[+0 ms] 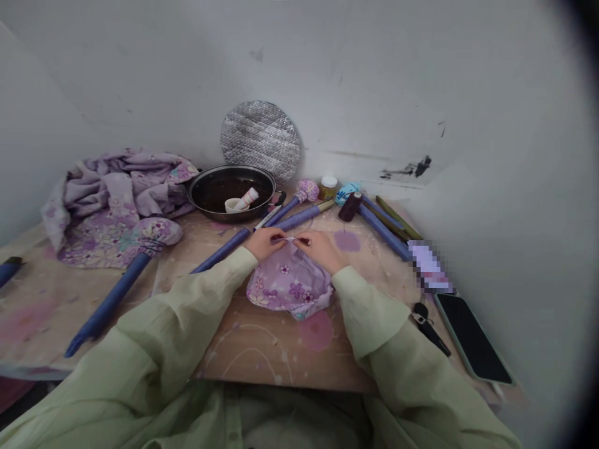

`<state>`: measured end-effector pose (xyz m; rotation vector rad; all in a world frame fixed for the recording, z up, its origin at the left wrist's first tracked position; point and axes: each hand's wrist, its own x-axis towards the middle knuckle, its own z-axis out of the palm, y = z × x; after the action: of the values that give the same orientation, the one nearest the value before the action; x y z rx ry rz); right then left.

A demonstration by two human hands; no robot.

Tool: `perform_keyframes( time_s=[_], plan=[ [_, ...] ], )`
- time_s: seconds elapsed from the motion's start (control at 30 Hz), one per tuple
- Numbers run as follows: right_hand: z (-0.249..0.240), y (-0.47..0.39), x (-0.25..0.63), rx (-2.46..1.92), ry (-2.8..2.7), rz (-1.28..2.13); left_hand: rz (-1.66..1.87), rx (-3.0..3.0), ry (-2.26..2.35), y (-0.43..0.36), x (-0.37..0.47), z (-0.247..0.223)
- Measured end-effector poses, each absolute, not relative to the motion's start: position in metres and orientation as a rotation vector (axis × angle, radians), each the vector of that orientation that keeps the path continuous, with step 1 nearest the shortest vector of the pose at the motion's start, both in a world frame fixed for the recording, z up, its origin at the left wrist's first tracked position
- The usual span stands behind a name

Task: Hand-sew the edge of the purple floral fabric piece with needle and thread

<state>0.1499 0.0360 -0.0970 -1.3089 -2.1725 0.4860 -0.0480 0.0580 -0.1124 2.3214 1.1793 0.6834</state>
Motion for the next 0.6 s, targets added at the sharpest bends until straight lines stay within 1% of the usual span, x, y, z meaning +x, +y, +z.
perform_keyframes(
  time_s=[0.3, 0.6],
  plan=[
    [-0.092, 0.033, 0.148, -1.283, -2.201, 0.480, 0.840, 2.319, 1.203, 0.052, -0.042, -0.102],
    [-0.085, 0.025, 0.149, -1.214, -2.253, 0.458, 0.893, 2.310, 1.240, 0.046, -0.040, -0.098]
  ],
)
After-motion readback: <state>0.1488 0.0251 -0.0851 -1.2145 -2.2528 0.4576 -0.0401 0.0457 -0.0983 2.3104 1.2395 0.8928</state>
